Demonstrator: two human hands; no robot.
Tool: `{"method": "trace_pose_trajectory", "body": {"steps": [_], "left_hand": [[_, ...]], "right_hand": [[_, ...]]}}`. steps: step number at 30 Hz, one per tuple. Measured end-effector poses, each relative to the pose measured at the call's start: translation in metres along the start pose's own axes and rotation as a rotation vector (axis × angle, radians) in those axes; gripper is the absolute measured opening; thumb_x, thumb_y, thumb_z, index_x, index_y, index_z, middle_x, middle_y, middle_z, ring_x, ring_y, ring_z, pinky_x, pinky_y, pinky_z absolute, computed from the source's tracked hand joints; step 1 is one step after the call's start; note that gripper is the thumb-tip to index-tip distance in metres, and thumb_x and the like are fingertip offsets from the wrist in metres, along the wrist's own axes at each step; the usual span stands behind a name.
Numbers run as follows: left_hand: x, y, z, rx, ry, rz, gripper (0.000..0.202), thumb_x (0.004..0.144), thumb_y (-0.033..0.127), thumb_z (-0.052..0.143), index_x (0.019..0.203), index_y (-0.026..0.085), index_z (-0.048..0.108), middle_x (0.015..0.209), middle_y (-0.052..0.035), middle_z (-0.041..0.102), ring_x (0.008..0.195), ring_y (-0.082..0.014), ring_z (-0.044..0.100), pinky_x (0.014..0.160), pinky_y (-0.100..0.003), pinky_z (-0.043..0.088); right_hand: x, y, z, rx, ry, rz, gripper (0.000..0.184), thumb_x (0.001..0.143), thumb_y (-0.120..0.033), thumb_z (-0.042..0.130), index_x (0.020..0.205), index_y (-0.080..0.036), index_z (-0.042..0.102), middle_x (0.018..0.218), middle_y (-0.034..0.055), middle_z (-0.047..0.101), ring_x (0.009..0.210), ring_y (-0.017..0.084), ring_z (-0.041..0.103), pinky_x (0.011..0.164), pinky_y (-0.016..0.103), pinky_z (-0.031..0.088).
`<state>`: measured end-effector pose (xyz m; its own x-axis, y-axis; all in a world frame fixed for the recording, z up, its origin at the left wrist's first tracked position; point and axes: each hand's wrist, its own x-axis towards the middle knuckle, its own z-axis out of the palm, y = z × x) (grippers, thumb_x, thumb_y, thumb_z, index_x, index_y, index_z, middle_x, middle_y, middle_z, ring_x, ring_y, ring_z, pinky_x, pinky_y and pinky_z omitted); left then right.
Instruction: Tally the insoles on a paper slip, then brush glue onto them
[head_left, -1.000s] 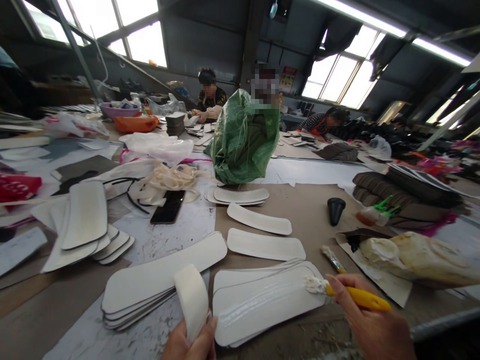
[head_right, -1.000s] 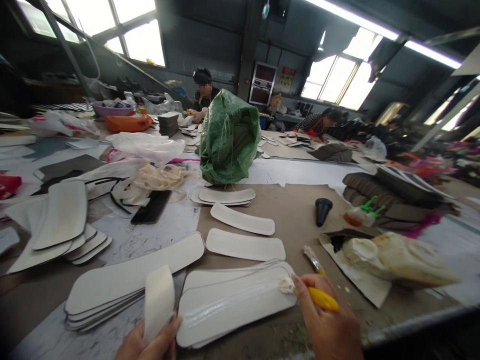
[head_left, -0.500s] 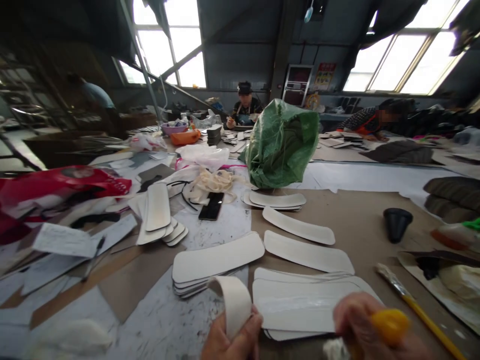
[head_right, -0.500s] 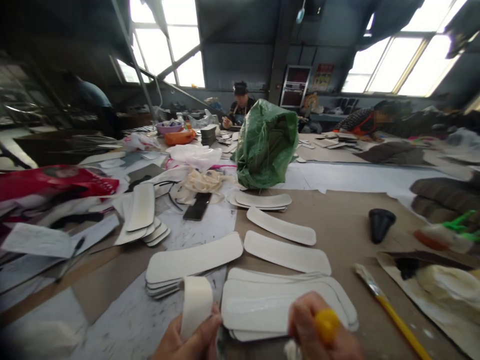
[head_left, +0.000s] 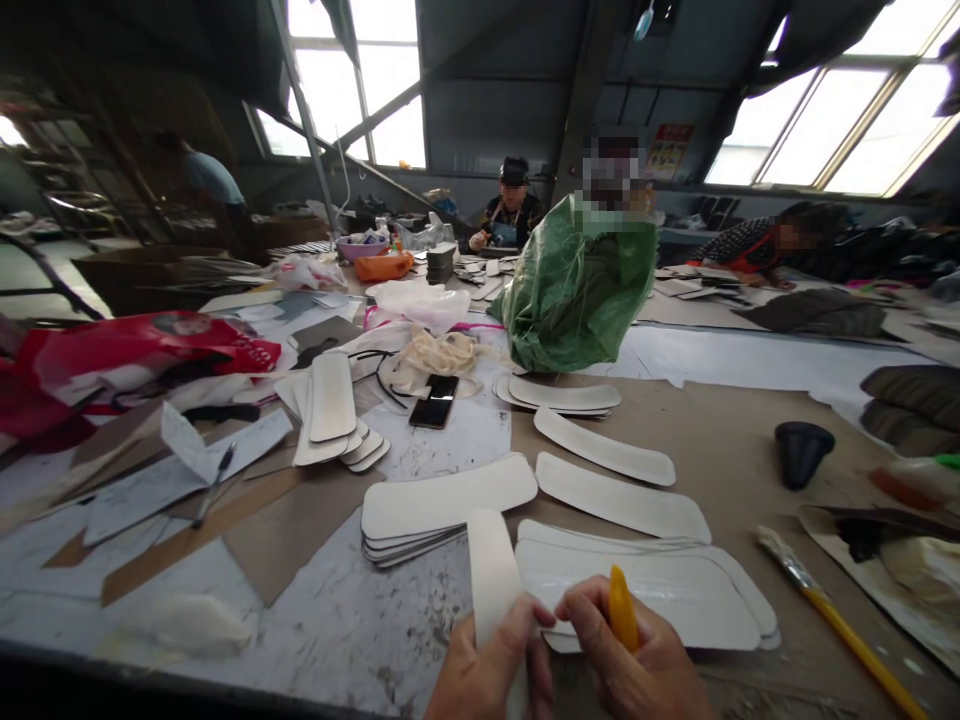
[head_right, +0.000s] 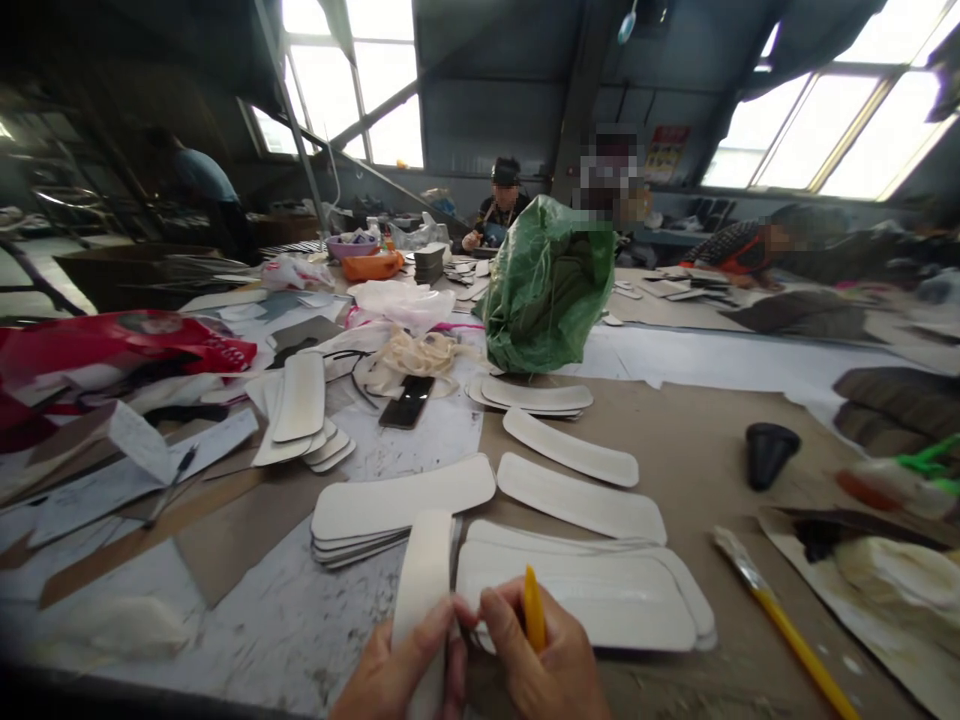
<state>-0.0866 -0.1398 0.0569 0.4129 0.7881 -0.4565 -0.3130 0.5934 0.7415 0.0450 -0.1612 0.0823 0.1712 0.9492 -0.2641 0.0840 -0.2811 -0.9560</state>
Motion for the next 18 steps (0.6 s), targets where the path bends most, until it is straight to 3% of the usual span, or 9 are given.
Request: {"method": "trace_pose_trajectory", "body": {"steps": [2, 5, 9, 13, 18], "left_hand": [[0.003, 0.003, 0.001, -0.098, -0.032, 0.035, 0.056, 0.063, 0.064, 0.068, 0.088, 0.015, 0.063, 0.052, 0.0038, 0.055, 0.042, -0.0062, 0.045, 0.045, -0.019, 0.035], [0.006, 0.0, 0.001, -0.258, 0.008, 0.017, 0.049, 0.066, 0.056, 0.072, 0.094, 0.017, 0.064, 0.069, 0.0011, 0.06, 0.062, -0.0104, 0.056, 0.064, -0.023, 0.044], [0.004, -0.002, 0.003, -0.438, -0.035, -0.033, 0.044, 0.066, 0.05, 0.075, 0.094, 0.016, 0.065, 0.078, -0.0047, 0.065, 0.073, -0.0166, 0.062, 0.071, -0.028, 0.047], [0.001, 0.001, 0.006, -0.422, 0.021, -0.032, 0.043, 0.06, 0.048, 0.08, 0.086, 0.014, 0.069, 0.085, -0.0085, 0.07, 0.079, -0.0172, 0.063, 0.077, -0.028, 0.048], [-0.009, 0.003, 0.013, -0.317, 0.145, -0.049, 0.044, 0.046, 0.048, 0.086, 0.075, 0.017, 0.072, 0.074, -0.0049, 0.072, 0.07, -0.016, 0.064, 0.07, -0.024, 0.05]], "right_hand": [[-0.004, 0.003, 0.0, -0.056, -0.083, -0.004, 0.05, 0.073, -0.068, 0.052, 0.067, -0.019, 0.053, 0.061, -0.0004, 0.053, 0.059, 0.014, 0.045, 0.06, 0.026, 0.036], [-0.006, 0.011, 0.003, -0.235, -0.188, -0.031, 0.039, 0.07, -0.058, 0.057, 0.069, -0.019, 0.052, 0.064, 0.0002, 0.054, 0.059, 0.014, 0.044, 0.058, 0.026, 0.035], [-0.004, 0.022, 0.007, -0.4, -0.155, -0.082, 0.035, 0.069, -0.049, 0.06, 0.087, -0.018, 0.058, 0.083, 0.005, 0.061, 0.076, 0.02, 0.052, 0.069, 0.029, 0.039], [-0.005, 0.028, 0.005, -0.228, -0.243, -0.12, 0.044, 0.073, -0.054, 0.053, 0.098, -0.018, 0.058, 0.093, 0.0077, 0.064, 0.084, 0.022, 0.057, 0.076, 0.03, 0.043], [-0.01, 0.028, 0.003, -0.334, -0.229, -0.117, 0.05, 0.084, -0.063, 0.038, 0.081, -0.019, 0.061, 0.076, 0.0045, 0.063, 0.07, 0.018, 0.056, 0.064, 0.025, 0.044]]}}
